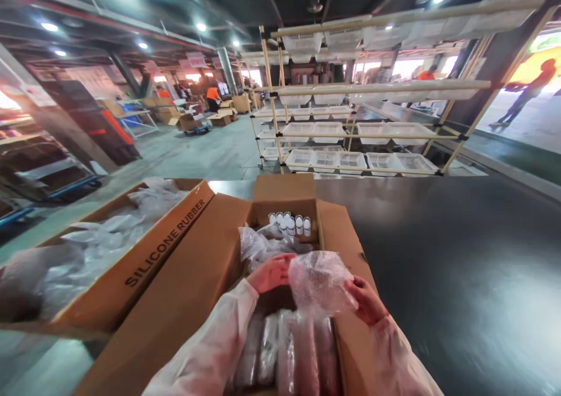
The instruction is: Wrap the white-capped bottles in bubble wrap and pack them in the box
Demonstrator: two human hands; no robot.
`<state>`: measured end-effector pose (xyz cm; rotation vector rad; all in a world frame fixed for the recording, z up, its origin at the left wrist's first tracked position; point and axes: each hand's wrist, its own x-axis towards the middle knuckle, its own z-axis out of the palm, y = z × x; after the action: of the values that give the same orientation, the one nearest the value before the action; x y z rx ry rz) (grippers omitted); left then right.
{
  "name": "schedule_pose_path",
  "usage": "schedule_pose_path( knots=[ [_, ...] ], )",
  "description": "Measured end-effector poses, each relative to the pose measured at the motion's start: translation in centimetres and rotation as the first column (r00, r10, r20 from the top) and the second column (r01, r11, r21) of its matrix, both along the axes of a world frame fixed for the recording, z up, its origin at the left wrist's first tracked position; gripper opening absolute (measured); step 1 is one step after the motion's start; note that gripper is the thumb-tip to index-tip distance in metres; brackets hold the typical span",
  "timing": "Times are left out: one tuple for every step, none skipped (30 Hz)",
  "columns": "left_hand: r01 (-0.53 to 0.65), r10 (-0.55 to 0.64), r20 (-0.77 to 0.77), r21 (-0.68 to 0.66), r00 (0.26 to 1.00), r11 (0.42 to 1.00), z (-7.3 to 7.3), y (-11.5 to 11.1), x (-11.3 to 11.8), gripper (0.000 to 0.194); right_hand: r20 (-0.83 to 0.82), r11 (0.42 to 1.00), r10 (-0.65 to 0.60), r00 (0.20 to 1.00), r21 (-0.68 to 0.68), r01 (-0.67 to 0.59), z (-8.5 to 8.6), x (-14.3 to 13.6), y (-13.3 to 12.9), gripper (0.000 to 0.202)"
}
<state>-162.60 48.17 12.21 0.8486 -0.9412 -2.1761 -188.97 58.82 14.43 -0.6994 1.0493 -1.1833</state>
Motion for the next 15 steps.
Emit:
schedule_pose_path(
  knots=[
    [-0.039, 0.047, 0.136, -0.057, 0.990, 0.998, -0.7, -1.1, -1.0, 0.034, -0.002, 0.995, -0.098, 0.995, 0.016, 0.098, 0.3, -1.0, 0.1, 0.056],
    [-0.079, 0.114, 0.291, -0.130, 0.950, 0.988, -1.4, -2.2, -2.3, 0.033, -0.008, 0.976, -0.216, 0.976, 0.026, 0.216, 0.7, -1.9, 0.2, 0.057],
    [-0.112, 0.195, 0.435, -0.211, 0.879, 0.971, -2.1, -3.5, -3.6, 0.031, -0.033, 0.940, -0.340, 0.940, 0.017, 0.341, 1.1, -2.8, 0.5, 0.056],
    [-0.132, 0.276, 0.542, -0.290, 0.794, 0.948, -2.8, -4.9, -5.1, 0.030, -0.095, 0.897, -0.441, 0.893, -0.024, 0.441, 1.5, -3.5, 0.7, 0.055],
    [-0.138, 0.343, 0.605, -0.359, 0.719, 0.923, -3.3, -6.2, -6.5, 0.032, -0.184, 0.862, -0.507, 0.842, -0.085, 0.500, 1.8, -4.1, 1.0, 0.053],
    [-0.135, 0.393, 0.631, -0.417, 0.669, 0.899, -3.7, -7.6, -7.8, 0.037, -0.293, 0.844, -0.535, 0.793, -0.156, 0.512, 2.1, -4.5, 1.3, 0.051],
    [-0.130, 0.436, 0.634, -0.470, 0.639, 0.873, -4.0, -8.9, -9.0, 0.043, -0.411, 0.850, -0.525, 0.745, -0.226, 0.475, 2.3, -4.7, 1.7, 0.049],
    [-0.123, 0.479, 0.626, -0.524, 0.615, 0.843, -4.2, -10.1, -10.1, 0.048, -0.526, 0.870, -0.493, 0.693, -0.286, 0.401, 2.3, -4.7, 2.0, 0.046],
    [-0.089, 0.518, 0.619, -0.588, 0.591, 0.804, -4.2, -11.3, -11.0, 0.052, -0.627, 0.892, -0.452, 0.634, -0.332, 0.308, 2.1, -4.7, 2.3, 0.043],
    [-0.009, 0.551, 0.621, -0.659, 0.558, 0.752, -4.2, -12.4, -11.8, 0.054, -0.703, 0.906, -0.419, 0.575, -0.363, 0.217, 1.6, -4.7, 2.6, 0.040],
    [0.134, 0.579, 0.637, -0.723, 0.508, 0.678, -4.2, -13.4, -12.5, 0.054, -0.752, 0.912, -0.400, 0.524, -0.384, 0.145, 1.0, -4.6, 2.8, 0.039],
    [0.316, 0.604, 0.659, -0.749, 0.447, 0.583, -4.2, -14.3, -13.1, 0.055, -0.785, 0.916, -0.384, 0.487, -0.390, 0.094, 0.1, -4.6, 2.9, 0.038],
    [0.499, 0.627, 0.677, -0.724, 0.386, 0.476, -4.2, -15.0, -13.6, 0.056, -0.805, 0.920, -0.371, 0.463, -0.386, 0.067, -0.9, -4.6, 3.1, 0.036],
    [0.649, 0.641, 0.691, -0.662, 0.334, 0.375, -4.2, -15.6, -13.9, 0.056, -0.817, 0.928, -0.350, 0.458, -0.371, 0.047, -1.9, -4.6, 3.1, 0.036],
    [0.744, 0.643, 0.705, -0.595, 0.301, 0.304, -4.3, -16.0, -14.2, 0.054, -0.824, 0.936, -0.322, 0.466, -0.350, 0.029, -2.9, -4.5, 3.2, 0.036]
  ],
)
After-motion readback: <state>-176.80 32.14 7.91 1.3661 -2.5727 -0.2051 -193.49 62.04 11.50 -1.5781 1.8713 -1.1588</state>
